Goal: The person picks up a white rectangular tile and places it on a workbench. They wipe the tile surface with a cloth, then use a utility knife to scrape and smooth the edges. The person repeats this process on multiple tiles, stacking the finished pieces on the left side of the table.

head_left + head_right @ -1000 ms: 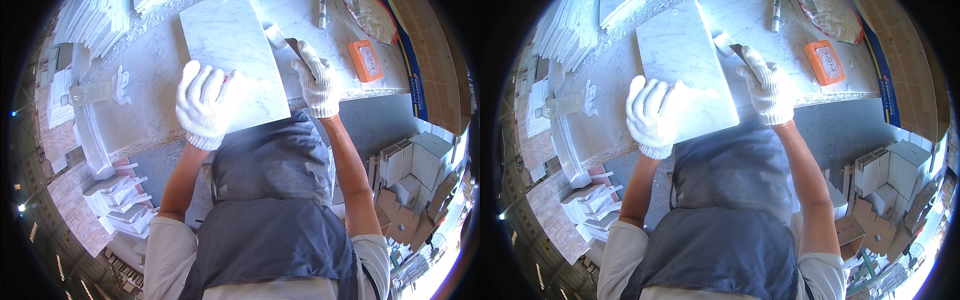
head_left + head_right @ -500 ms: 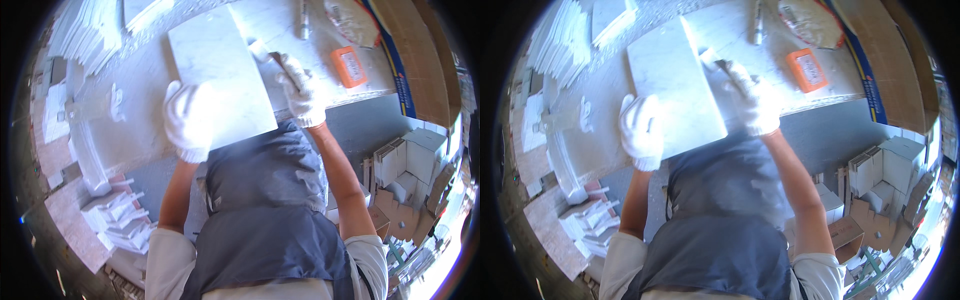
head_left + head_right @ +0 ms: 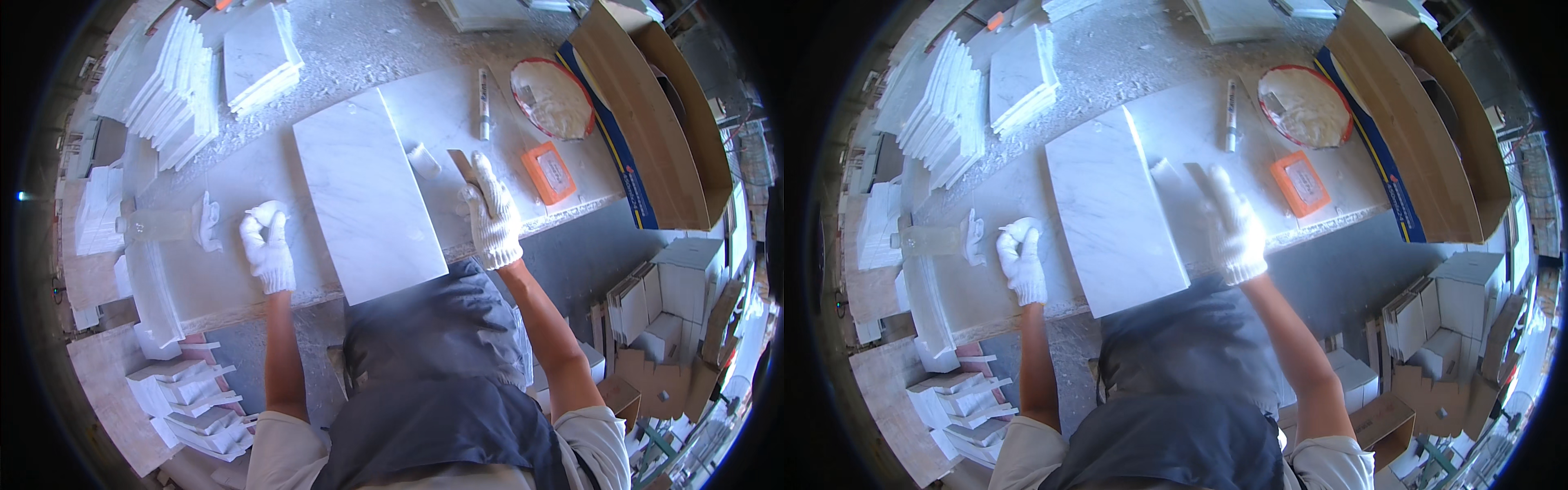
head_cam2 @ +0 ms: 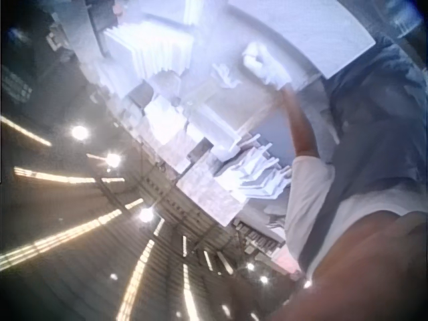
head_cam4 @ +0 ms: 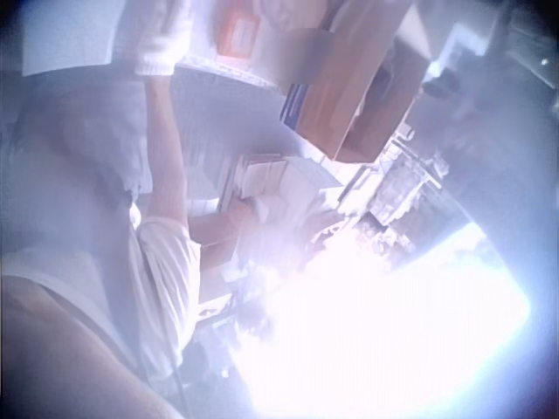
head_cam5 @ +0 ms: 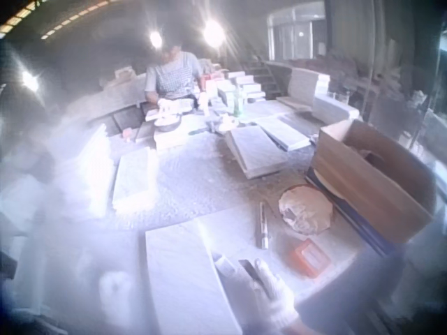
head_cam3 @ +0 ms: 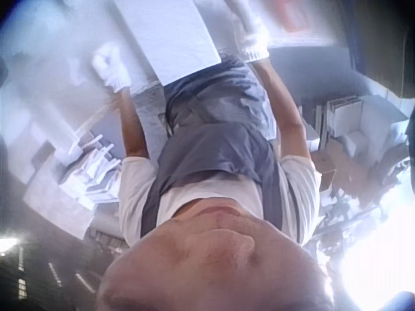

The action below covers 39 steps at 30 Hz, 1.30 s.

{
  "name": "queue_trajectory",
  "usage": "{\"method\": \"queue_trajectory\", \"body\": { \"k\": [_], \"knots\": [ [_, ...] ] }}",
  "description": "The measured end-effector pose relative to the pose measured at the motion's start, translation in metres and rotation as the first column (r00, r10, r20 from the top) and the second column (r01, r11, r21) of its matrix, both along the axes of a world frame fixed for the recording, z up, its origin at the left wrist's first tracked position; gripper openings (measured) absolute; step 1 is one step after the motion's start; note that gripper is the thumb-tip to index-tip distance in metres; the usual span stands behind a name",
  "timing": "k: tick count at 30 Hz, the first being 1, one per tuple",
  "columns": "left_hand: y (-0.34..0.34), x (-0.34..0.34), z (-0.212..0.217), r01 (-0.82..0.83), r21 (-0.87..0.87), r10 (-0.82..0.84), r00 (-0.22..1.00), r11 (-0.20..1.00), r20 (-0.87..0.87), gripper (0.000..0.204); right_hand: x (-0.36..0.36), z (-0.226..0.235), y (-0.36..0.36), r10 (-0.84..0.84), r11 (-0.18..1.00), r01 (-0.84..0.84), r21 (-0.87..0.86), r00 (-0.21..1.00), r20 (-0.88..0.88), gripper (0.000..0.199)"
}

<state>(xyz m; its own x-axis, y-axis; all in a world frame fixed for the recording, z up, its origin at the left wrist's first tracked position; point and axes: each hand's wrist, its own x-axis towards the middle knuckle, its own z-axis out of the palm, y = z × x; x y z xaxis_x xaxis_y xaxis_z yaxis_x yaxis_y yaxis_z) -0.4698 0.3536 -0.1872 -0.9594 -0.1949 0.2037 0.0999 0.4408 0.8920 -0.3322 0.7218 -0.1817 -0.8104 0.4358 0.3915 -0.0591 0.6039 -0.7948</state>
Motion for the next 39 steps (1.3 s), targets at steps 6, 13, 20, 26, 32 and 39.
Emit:
{"method": "queue_trajectory", "body": {
  "k": [6,13,20,26,32,39],
  "knots": [
    [0.006,0.014,0.015,-0.088,-0.188,0.063,0.989,0.978,-0.136,0.063,0.002,0.006,0.006,0.169,0.802,-0.199,-0.564,0.98,-0.106,0.058],
    [0.062,0.071,0.066,0.176,-0.476,-0.339,0.897,0.862,-0.284,0.061,-0.013,0.012,0.017,0.186,0.911,-0.144,-0.387,0.98,0.074,0.041],
    [0.139,-0.041,0.06,0.336,-0.583,-0.557,0.792,0.74,-0.25,0.061,-0.037,-0.007,0.008,0.034,0.998,-0.034,-0.06,0.999,-0.006,0.031],
    [0.16,-0.109,0.069,0.346,-0.693,-0.565,0.818,0.632,-0.106,0.066,-0.039,-0.005,0.004,-0.028,1.0,0.028,0.007,0.999,0.022,0.031],
    [0.165,-0.129,0.067,0.482,-0.549,-0.538,0.84,0.682,0.069,0.043,-0.04,0.002,0.004,-0.01,0.998,0.015,-0.058,0.997,0.07,0.031],
    [0.154,-0.114,0.062,0.373,-0.729,-0.672,0.723,0.574,-0.16,0.033,-0.04,0.009,0.001,-0.025,0.993,0.035,-0.11,0.996,0.087,0.029]
  ]
}}
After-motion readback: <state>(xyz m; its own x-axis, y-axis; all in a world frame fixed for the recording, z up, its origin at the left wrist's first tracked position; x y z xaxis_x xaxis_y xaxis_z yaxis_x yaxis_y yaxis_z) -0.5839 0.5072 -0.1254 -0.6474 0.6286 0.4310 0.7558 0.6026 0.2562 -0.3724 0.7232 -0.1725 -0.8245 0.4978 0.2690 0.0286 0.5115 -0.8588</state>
